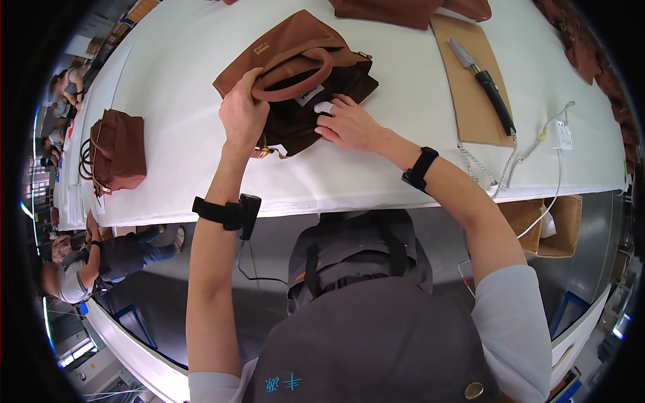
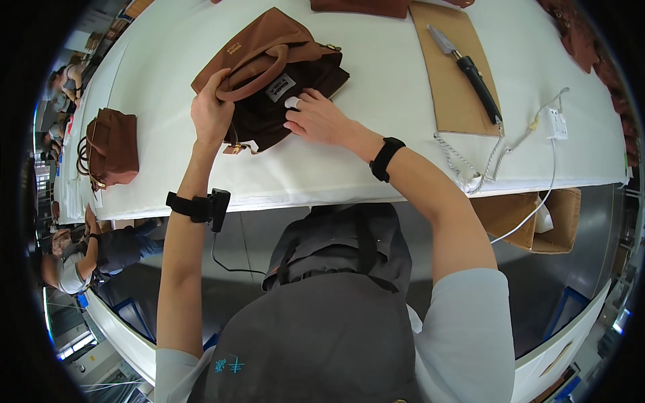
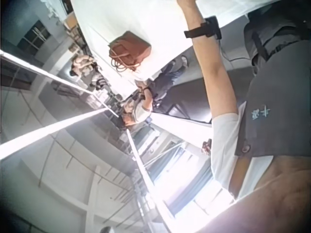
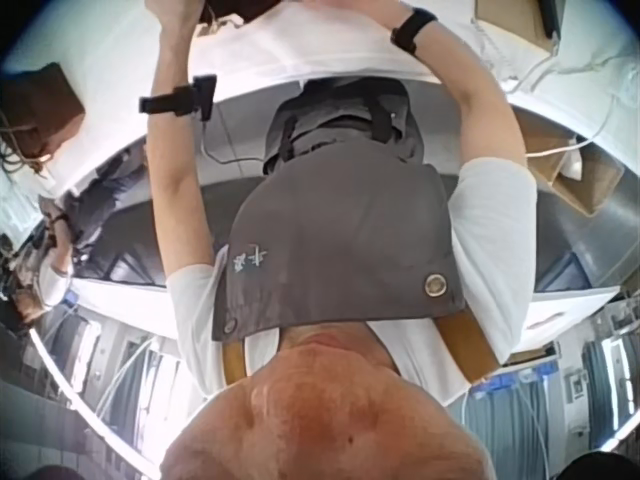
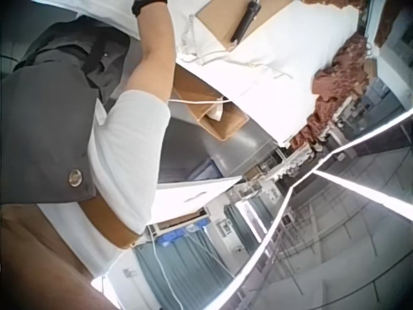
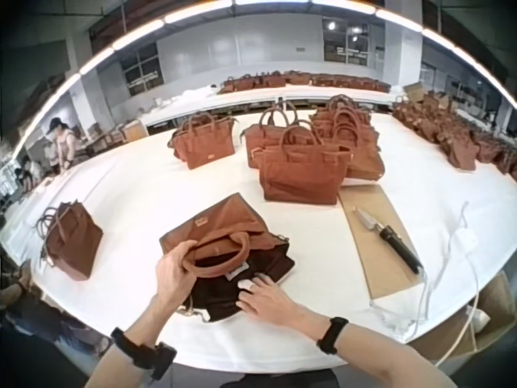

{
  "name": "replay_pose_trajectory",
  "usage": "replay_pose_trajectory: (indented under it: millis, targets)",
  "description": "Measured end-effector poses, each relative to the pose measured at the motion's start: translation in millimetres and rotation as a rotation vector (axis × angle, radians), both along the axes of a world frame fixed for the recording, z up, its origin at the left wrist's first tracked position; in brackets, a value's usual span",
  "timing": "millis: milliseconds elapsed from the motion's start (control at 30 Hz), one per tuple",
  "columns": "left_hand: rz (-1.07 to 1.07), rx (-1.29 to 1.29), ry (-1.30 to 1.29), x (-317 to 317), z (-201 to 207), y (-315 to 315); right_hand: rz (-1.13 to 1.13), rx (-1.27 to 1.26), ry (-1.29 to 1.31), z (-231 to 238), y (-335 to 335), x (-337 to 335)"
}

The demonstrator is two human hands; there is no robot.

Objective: The person uses a handheld heat tool to press and smooth the interior seams and edges of brown handbags. They handle the bags one at a time, opening the zippers and applying the tool to the inside lining before placing the finished bags on a pile.

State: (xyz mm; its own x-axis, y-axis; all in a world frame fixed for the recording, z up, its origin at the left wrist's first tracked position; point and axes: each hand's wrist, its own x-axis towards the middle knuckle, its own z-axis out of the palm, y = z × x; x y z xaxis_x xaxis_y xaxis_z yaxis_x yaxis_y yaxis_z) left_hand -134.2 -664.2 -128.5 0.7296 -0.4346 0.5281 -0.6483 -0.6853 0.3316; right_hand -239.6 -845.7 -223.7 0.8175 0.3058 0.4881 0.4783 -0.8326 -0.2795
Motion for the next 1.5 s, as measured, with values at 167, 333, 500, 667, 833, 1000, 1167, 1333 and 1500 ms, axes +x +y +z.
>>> replay_pose_trajectory:
  millis: [167, 333, 500, 667, 833, 1000, 1167, 1333, 1500]
  targets:
    - [-0.016, -0.004, -0.004, 1, -1, 3, -0.13, 0.096, 0.085, -4, 27, 42]
    - [-0.04, -0.011, 0.021, -10, 5, -13, -0.177, -0.058, 0.454, -22, 53, 90]
    - [-0.004, 0.039, 0.035, 3, 3, -4, -0.215, -0.087, 0.315, -5, 46, 55]
    - [0.037, 0.05, 0.103, 6, 13, -7, -0.407, -0.098, 0.153, -25, -13, -16]
    - [0.018, 0.03, 0.097, 5, 8, -8, -0.465, -0.132, 0.198, -21, -24, -26]
    - [-0.003, 0.033, 0.106, 4, 10, -3, -0.465, -0.066, 0.241, -3, -27, -12]
    - [0.036, 0.072, 0.133, -2, 15, -6, -0.692, -0.122, 0.441, -1, -53, 21]
    - [0.022, 0.055, 0.132, -5, 10, -10, -0.755, -0.01, 0.388, -6, -61, 22]
    - [0.018, 0.047, 0.131, -5, 9, -14, -0.351, -0.093, -0.062, 9, -23, -4]
